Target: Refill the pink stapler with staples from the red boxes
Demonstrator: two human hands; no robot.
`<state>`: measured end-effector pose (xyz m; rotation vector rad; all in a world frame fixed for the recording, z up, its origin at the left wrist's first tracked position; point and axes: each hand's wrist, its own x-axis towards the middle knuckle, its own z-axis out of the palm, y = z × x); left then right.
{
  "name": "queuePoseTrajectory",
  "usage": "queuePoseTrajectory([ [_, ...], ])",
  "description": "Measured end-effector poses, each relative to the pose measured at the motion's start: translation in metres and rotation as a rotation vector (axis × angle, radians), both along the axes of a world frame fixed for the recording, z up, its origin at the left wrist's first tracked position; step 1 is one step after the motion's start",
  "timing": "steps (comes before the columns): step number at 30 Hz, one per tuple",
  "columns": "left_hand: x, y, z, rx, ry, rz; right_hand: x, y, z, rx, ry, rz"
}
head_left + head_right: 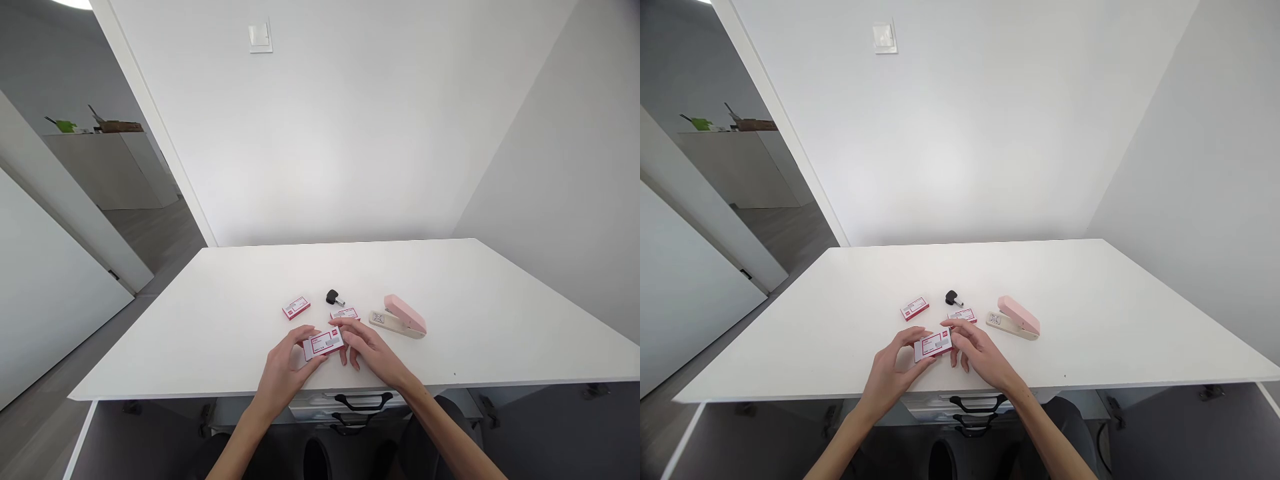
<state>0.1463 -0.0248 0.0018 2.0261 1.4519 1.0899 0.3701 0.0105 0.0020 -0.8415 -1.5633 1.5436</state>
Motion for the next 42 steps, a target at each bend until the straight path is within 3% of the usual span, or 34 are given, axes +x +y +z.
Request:
queuePoseTrajectory([
  [4, 0.0, 0.001, 0.0, -0.024, -0.036, -0.015, 0.0, -0.001, -0.004, 0.041, -0.056, 0.007],
  [9, -0.001, 0.004, 0.001, -0.042, -0.101, -0.018, 0.001, 0.002, -0.009, 0.005, 0.027, 0.03],
  [20, -0.003, 0.006, 0.008, -0.096, -0.213, 0.065, 0.001, 0.002, -0.009, 0.011, 0.091, 0.016],
  [29, -0.004, 0.007, 0.006, -0.129, -0.267, 0.037, 0.002, 0.003, -0.01, 0.015, 0.109, 0.02],
  [33, -0.002, 0.007, 0.009, -0.069, -0.198, 0.053, 0.002, 0.002, -0.006, 0.009, 0.098, -0.019],
  [38, 0.0, 0.0, 0.01, 0.107, -0.027, 0.181, 0.0, 0.002, -0.003, -0.012, 0.098, -0.136],
  [42, 0.002, -0.004, 0.008, 0.046, 0.229, 0.006, -0.002, 0.003, -0.007, -0.043, 0.127, -0.201],
])
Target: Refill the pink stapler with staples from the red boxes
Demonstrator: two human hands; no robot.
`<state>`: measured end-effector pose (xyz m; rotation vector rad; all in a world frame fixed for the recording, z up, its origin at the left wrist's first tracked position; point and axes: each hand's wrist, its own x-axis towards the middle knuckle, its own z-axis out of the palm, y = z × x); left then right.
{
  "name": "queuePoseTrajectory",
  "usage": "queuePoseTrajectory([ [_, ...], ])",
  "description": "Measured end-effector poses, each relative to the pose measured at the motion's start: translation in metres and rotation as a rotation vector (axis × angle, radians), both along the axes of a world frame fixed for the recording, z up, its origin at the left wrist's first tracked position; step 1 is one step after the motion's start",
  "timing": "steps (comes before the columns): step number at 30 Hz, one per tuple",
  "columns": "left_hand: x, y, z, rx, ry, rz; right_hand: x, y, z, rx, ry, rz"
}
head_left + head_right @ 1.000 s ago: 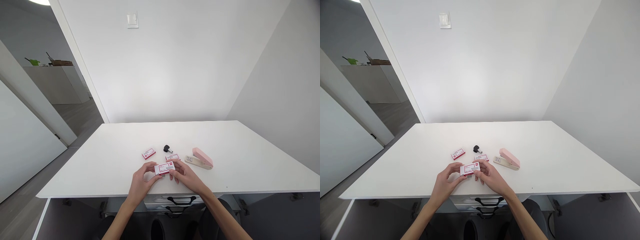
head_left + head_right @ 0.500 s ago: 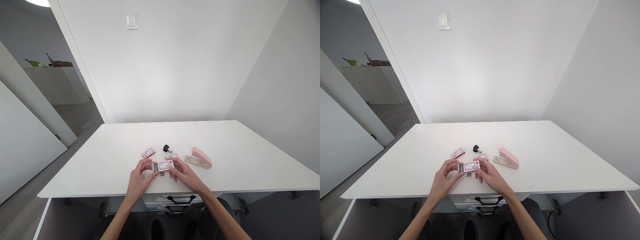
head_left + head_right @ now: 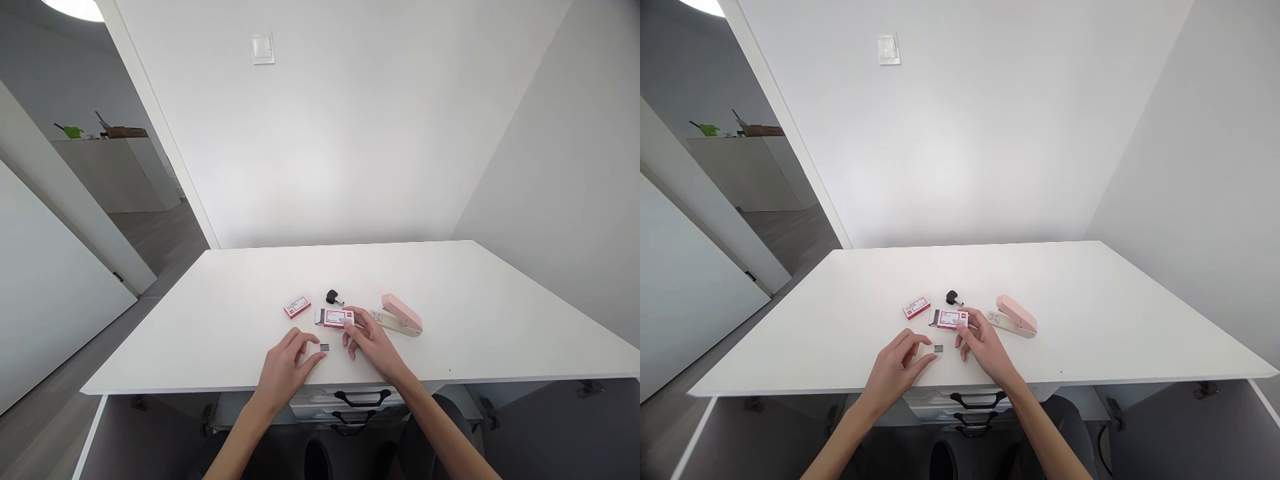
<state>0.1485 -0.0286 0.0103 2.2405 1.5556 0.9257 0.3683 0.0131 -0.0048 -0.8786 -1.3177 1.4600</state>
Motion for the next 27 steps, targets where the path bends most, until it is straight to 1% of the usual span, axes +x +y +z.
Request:
queuePoseTrajectory([
  [2, 0.003, 0.002, 0.001, -0.028, 0.099, -0.026, 0.0, 0.0, -0.002, 0.003, 0.009, -0.005],
  [5, 0.009, 0.007, 0.003, -0.064, 0.209, -0.009, 0.0, 0.001, -0.004, 0.016, 0.018, 0.0],
  [8, 0.014, 0.01, 0.004, -0.083, 0.265, -0.022, 0.0, 0.0, -0.004, 0.02, 0.018, 0.003],
  [13, 0.014, 0.001, 0.004, 0.014, 0.221, -0.037, 0.0, -0.001, -0.001, 0.04, -0.001, 0.018],
  [15, 0.013, -0.002, 0.01, 0.058, 0.166, -0.004, 0.0, -0.001, -0.002, 0.056, -0.012, 0.028],
  [18, 0.016, 0.002, 0.023, 0.119, 0.072, 0.067, 0.0, -0.001, -0.006, 0.074, -0.038, 0.04],
  [20, 0.02, 0.008, 0.031, 0.125, 0.051, 0.073, 0.0, -0.002, -0.008, 0.087, -0.061, 0.055],
  [22, 0.023, 0.015, 0.034, 0.102, 0.069, 0.039, 0.0, -0.003, -0.009, 0.102, -0.069, 0.077],
  [25, 0.025, 0.023, 0.032, 0.073, 0.11, 0.007, 0.0, -0.003, -0.008, 0.116, -0.053, 0.09],
  [27, 0.022, 0.025, 0.029, 0.066, 0.129, 0.02, 0.0, -0.003, -0.008, 0.115, -0.037, 0.085],
])
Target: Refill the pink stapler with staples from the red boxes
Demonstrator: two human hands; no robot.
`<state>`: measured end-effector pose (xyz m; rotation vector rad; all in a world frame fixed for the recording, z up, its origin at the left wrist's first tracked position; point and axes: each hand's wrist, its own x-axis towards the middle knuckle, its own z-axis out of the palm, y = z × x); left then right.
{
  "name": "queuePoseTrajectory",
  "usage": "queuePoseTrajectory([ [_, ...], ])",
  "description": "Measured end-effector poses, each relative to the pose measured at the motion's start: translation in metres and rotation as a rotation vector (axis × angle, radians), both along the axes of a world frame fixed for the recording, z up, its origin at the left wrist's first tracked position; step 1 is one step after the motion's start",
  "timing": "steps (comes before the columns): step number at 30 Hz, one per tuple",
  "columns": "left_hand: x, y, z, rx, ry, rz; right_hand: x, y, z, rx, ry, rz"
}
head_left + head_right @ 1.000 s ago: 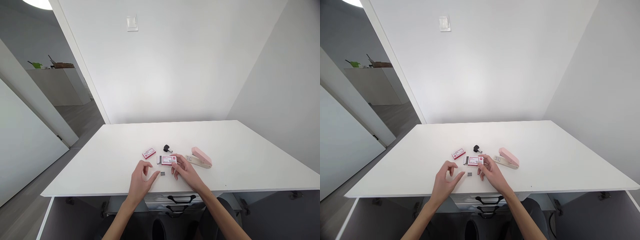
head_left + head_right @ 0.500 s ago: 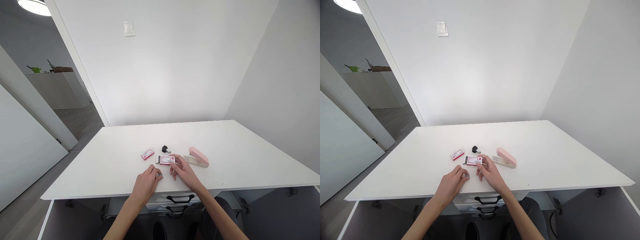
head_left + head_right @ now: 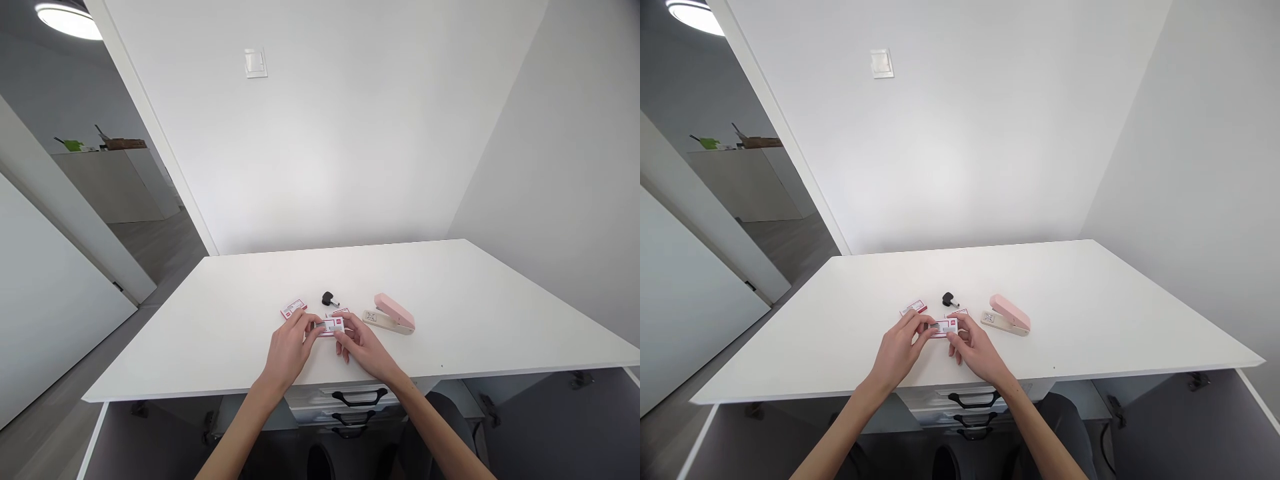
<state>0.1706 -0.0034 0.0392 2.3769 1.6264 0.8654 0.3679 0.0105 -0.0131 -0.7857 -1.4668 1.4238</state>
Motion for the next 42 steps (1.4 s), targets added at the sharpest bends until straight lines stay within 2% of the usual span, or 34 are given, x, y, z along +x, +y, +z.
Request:
queuePoseTrajectory([
  [6, -0.013, -0.003, -0.003, 0.007, 0.016, 0.086, 0.001, 0.003, -0.003, -0.022, -0.002, -0.005],
  [13, -0.016, -0.003, 0.001, -0.002, 0.008, 0.108, 0.002, 0.002, -0.001, -0.019, 0.0, -0.002],
  [16, -0.015, -0.004, 0.002, -0.036, -0.098, 0.115, 0.002, 0.001, 0.001, -0.015, 0.009, 0.003],
  [21, -0.015, -0.006, 0.004, -0.154, -0.389, 0.205, 0.003, 0.001, 0.005, -0.014, 0.03, 0.018],
  [25, -0.016, -0.008, 0.004, -0.309, -0.507, 0.135, 0.003, 0.001, 0.006, -0.014, 0.032, 0.024],
  [28, -0.015, -0.009, 0.004, -0.369, -0.55, 0.096, 0.003, 0.001, 0.006, -0.01, 0.029, 0.03],
  [35, -0.007, -0.007, 0.005, -0.341, -0.483, 0.098, 0.005, 0.002, 0.005, -0.03, 0.032, 0.061],
  [42, -0.003, -0.005, 0.009, -0.377, -0.543, 0.074, 0.009, 0.003, 0.009, -0.101, 0.09, 0.082],
])
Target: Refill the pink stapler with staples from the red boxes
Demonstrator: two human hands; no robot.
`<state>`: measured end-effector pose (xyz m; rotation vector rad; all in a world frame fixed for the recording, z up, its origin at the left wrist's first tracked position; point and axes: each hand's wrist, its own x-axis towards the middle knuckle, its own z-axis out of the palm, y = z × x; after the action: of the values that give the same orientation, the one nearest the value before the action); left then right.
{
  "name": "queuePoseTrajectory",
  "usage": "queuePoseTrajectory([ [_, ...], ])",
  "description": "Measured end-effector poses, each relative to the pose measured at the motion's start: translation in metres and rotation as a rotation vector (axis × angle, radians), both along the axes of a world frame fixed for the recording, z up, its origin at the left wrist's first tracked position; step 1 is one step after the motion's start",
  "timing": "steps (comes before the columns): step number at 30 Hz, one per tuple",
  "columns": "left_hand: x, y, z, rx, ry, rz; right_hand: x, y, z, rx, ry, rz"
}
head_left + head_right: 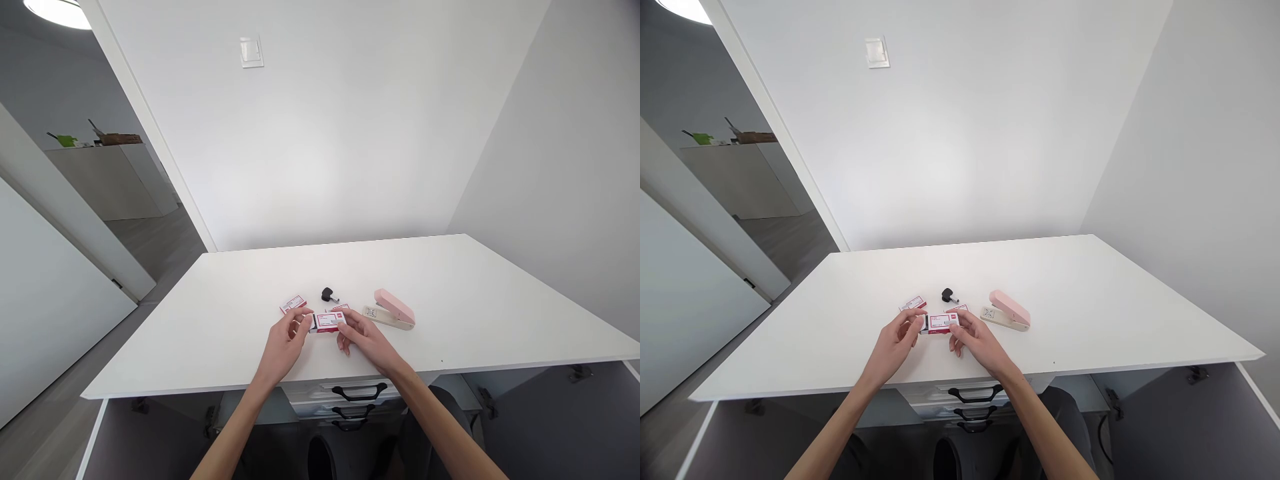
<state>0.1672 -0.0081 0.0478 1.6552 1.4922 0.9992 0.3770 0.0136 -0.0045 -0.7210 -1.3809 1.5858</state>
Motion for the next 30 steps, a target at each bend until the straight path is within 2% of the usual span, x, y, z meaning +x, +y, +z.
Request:
queuePoseTrajectory([
  [7, 0.001, 0.001, -0.006, -0.107, -0.12, -0.012, 0.002, 0.0, 0.001, 0.001, 0.009, 0.0],
  [12, 0.007, 0.0, -0.007, -0.197, -0.24, -0.076, 0.001, 0.0, -0.001, 0.022, 0.016, 0.012],
  [30, 0.006, 0.0, 0.003, -0.197, -0.217, -0.109, 0.002, -0.001, 0.003, 0.03, -0.014, 0.035],
])
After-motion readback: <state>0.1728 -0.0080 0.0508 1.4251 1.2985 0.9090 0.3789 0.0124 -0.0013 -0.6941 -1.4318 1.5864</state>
